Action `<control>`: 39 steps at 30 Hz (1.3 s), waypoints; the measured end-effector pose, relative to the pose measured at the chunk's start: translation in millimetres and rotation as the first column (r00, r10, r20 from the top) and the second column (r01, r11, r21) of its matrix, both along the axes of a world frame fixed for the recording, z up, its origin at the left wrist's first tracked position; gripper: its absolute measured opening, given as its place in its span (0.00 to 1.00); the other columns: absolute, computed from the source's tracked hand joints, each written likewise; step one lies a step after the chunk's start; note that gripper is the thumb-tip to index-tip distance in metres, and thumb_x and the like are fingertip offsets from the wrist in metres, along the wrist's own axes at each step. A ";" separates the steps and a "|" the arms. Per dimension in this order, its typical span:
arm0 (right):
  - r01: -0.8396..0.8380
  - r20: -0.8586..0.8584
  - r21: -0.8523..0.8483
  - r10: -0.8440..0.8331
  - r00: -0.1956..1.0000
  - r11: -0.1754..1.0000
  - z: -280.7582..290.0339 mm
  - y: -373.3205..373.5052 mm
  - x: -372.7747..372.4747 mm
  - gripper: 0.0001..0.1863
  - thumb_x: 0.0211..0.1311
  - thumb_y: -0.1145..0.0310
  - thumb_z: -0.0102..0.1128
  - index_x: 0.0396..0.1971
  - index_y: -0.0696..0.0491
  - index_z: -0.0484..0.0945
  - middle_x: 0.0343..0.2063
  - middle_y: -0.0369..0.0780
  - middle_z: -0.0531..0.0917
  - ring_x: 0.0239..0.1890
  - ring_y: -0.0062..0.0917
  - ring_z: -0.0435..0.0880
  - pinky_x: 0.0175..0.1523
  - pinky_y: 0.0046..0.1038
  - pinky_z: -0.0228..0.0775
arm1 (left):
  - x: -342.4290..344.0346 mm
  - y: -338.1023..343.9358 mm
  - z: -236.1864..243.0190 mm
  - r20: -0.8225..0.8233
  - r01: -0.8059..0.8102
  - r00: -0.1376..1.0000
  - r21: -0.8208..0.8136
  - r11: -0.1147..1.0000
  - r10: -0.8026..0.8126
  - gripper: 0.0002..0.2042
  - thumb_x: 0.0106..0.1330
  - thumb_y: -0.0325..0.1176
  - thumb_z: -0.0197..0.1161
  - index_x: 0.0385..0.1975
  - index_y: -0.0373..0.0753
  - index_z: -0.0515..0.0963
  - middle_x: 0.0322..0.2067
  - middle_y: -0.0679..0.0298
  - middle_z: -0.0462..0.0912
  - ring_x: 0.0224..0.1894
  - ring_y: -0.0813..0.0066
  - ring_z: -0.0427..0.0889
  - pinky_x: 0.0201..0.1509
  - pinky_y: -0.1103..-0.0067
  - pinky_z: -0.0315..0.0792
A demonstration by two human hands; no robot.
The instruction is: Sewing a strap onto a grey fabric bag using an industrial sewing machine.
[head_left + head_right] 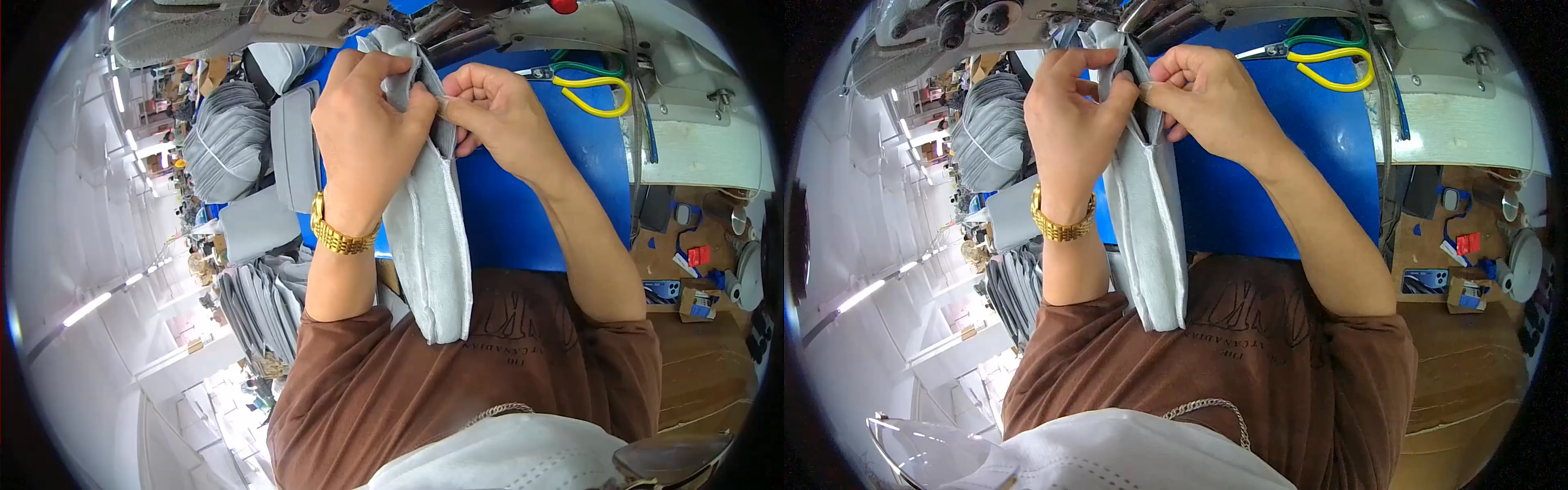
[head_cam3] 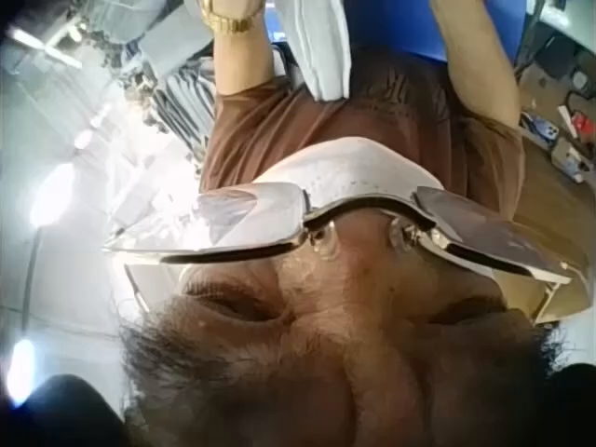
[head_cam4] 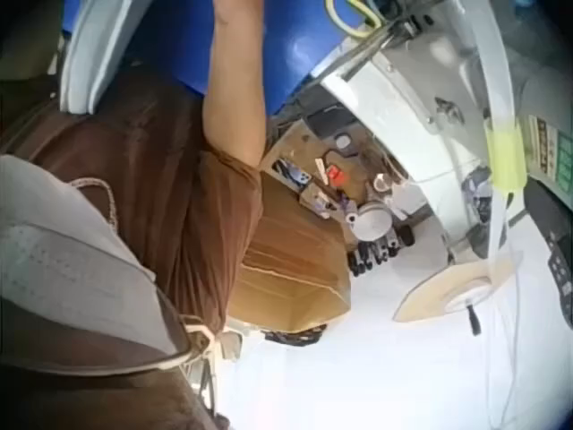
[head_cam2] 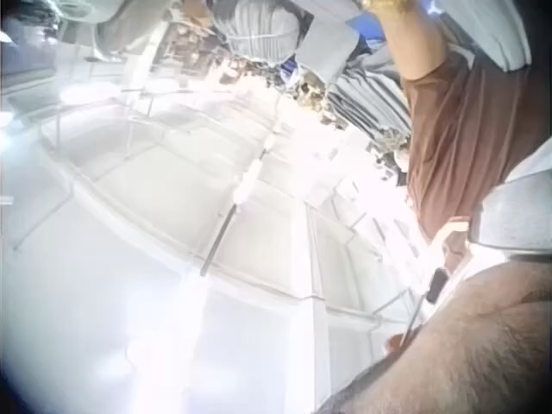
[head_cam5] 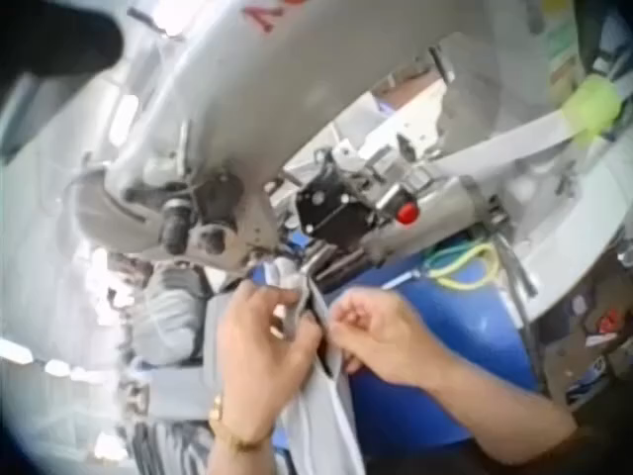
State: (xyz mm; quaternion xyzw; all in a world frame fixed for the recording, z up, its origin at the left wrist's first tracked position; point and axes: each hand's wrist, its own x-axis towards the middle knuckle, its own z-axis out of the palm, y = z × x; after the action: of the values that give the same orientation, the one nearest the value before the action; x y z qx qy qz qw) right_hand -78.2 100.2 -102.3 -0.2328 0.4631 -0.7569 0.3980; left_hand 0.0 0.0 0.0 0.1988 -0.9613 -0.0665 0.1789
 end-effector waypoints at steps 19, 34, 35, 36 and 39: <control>0.026 -0.008 -0.038 -0.026 1.000 0.999 -2.9 1.2 -9.7 0.09 0.63 0.71 0.58 0.36 0.62 0.80 0.26 0.38 0.84 0.25 0.17 0.83 0.27 0.19 0.77 | -17.3 6.0 -17.2 -0.139 0.023 0.990 -0.117 0.993 -0.039 0.09 0.53 0.31 0.68 0.32 0.35 0.85 0.25 0.59 0.78 0.23 0.69 0.76 0.29 0.76 0.70; 0.048 -0.351 0.131 0.001 0.936 0.990 10.6 37.4 15.9 0.19 0.65 0.61 0.60 0.20 0.59 0.73 0.12 0.36 0.69 0.17 0.17 0.64 0.22 0.27 0.56 | 16.4 -12.2 -21.5 -0.098 -0.076 0.941 0.871 0.485 0.325 0.10 0.62 0.35 0.70 0.28 0.36 0.77 0.18 0.70 0.78 0.17 0.88 0.75 0.16 0.89 0.65; 0.040 -0.319 0.112 -0.002 0.948 0.993 8.9 36.2 17.1 0.19 0.65 0.61 0.60 0.19 0.58 0.72 0.12 0.36 0.68 0.17 0.16 0.63 0.23 0.26 0.55 | 15.3 -11.8 -21.9 -0.123 -0.061 0.937 0.864 0.499 0.326 0.10 0.61 0.34 0.70 0.27 0.36 0.77 0.18 0.70 0.78 0.17 0.88 0.74 0.16 0.89 0.65; 0.036 -0.321 0.114 0.002 0.947 0.993 6.9 35.2 17.4 0.19 0.65 0.61 0.60 0.19 0.58 0.72 0.12 0.36 0.68 0.17 0.16 0.63 0.23 0.26 0.55 | 13.2 -10.8 -22.3 -0.124 -0.061 0.936 0.865 0.498 0.330 0.10 0.61 0.34 0.70 0.27 0.36 0.77 0.18 0.70 0.78 0.17 0.88 0.74 0.16 0.89 0.65; 0.036 -0.272 0.052 -0.021 0.962 0.998 2.3 27.0 12.9 0.19 0.66 0.61 0.59 0.19 0.58 0.71 0.13 0.34 0.65 0.18 0.15 0.61 0.23 0.25 0.55 | 5.6 -14.4 -24.9 -0.145 -0.067 0.922 0.852 0.519 0.358 0.10 0.60 0.32 0.70 0.26 0.35 0.76 0.18 0.69 0.78 0.16 0.88 0.74 0.15 0.89 0.64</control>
State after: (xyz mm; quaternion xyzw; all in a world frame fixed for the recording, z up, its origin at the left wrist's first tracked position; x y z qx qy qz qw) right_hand -65.3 127.2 -100.0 -0.3163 0.5379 -0.7100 0.3264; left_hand 5.6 -14.4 -24.9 0.3644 -0.7410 -0.5216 0.2146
